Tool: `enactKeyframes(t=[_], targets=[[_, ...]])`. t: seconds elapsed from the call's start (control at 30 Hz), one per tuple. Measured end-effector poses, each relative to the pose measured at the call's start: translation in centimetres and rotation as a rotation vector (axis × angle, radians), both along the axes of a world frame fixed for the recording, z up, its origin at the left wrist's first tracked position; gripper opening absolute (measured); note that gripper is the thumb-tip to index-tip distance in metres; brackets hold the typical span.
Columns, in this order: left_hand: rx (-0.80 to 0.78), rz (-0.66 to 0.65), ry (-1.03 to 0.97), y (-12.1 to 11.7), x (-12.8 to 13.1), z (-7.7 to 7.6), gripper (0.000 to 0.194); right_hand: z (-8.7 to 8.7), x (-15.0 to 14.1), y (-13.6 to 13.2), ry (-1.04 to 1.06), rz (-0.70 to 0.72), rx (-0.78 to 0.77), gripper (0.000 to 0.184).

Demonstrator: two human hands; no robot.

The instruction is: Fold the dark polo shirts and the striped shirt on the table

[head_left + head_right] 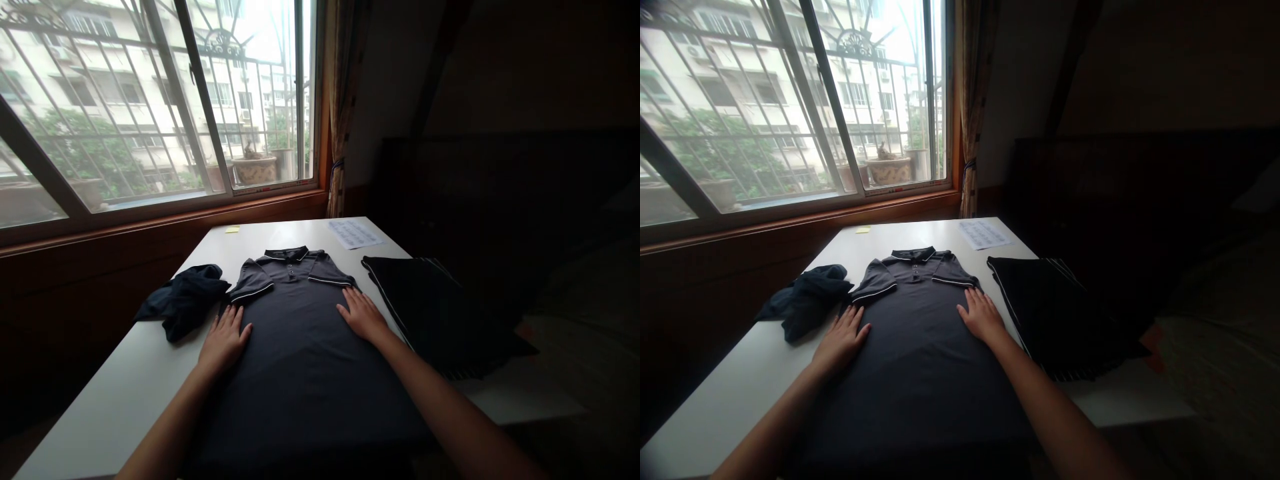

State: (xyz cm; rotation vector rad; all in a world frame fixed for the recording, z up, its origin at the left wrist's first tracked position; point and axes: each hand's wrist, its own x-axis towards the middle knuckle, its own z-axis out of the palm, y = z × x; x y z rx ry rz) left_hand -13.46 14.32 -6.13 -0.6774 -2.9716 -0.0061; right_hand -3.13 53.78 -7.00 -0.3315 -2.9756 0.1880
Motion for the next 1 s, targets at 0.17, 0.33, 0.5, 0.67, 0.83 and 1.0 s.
enactKeyframes(t=[0.17, 0.33, 0.5, 0.67, 0.83, 1.0], targets=[[-0.006, 0.007, 0.013, -0.4, 0.0, -0.2, 0.071, 0.0, 0.8, 0.5, -0.001, -0.013, 0.006, 0.069], [-0.005, -0.043, 0.123, 0.2, 0.4, 0.3, 0.062, 0.3, 1.0, -0.2, 0.093, -0.017, 0.069, 0.061], [0.092, -0.281, 0.287, 4.1, 0.0, 2.3, 0.050, 1.2, -1.1, -2.8, 0.281, 0.070, 0.089, 0.052], [0.179, -0.272, 0.249, 9.2, -3.2, 3.7, 0.049, 3.3, -5.1, -5.0, 0.444, 0.120, -0.007, 0.046], [0.142, -0.223, 0.134, 12.5, -7.5, 2.6, 0.057, 3.6, -9.6, -5.4, 0.357, 0.115, -0.060, 0.049], [0.105, -0.182, 0.044, 15.2, -10.1, 1.2, 0.063, 2.4, -14.0, -5.7, 0.164, 0.091, -0.100, 0.058]])
